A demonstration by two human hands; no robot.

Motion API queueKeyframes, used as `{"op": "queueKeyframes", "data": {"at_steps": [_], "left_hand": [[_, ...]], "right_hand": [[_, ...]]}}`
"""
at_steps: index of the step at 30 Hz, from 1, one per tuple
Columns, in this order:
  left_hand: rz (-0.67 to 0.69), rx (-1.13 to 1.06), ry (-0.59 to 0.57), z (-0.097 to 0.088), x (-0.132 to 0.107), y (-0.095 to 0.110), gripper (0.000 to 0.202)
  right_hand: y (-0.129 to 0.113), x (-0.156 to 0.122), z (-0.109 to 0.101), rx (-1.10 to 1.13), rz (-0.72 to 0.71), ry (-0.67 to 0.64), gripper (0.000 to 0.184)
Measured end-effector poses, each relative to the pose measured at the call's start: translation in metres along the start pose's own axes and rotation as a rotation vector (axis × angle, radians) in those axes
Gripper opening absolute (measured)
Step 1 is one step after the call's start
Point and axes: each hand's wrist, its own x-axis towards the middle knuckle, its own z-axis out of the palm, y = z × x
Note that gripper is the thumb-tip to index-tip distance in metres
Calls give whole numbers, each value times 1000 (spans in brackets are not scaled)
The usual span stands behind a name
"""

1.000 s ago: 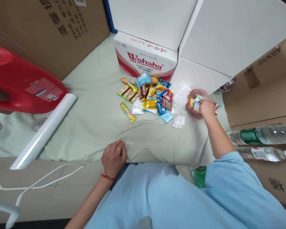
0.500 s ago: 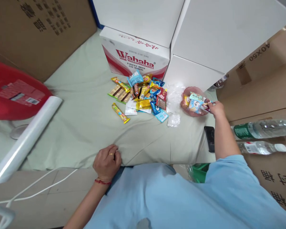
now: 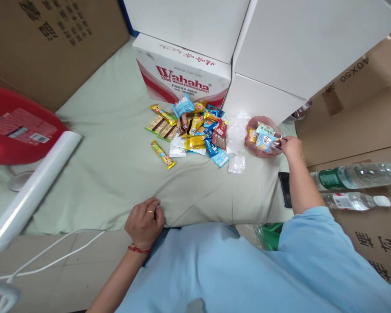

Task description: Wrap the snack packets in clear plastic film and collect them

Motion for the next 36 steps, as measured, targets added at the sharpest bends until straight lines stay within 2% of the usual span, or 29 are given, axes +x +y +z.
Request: {"op": "queueKeyframes", "data": {"at_steps": [4,9,11,14,16,17,19,22,26,28,30,32,34,36], "left_hand": [[-1,-16,3,1,0,0,20],[-8,-27,14,1,0,0,21],[-5,-29,10,1,0,0,21],[-5,-35,1,2,-1,1,20],[-18,-36,1,2,-2,1,20],[-26,-37,0,2,-3,1,20],[-43,-42,-3,3,-4,0,19],[-65,-52,-29,3,-6,0,19],[-96,-78,-56,5,-9,-1,18],[-123,-88,-64,6,-11,-1,19],[-150,-91,-75,6,-11,-1,18],[-154,-110,-76,6,-11,-1,17],[-158,-189,-71,2,-8,-2,15],[-221,-317,-70,-4,-2,-2,16]], "right_hand": [[-13,-14,2,-109,27,-50,27],[-21,-29,-3,-143,3,-56,34],[-19,-33,-8,-134,-5,0,33],[-20,-37,-11,-18,-27,210,34],[-26,-40,-7,110,-156,307,38],[-32,-41,-3,157,-242,303,38],[-43,-44,5,192,-347,215,36],[-56,-53,10,171,-326,128,37],[-57,-86,2,253,-314,288,40],[-59,-110,3,361,-419,224,36],[-63,-132,12,462,-590,25,30],[-69,-148,25,519,-670,-134,25],[-74,-159,37,583,-595,-153,20],[-79,-169,41,719,-432,-76,20]]}}
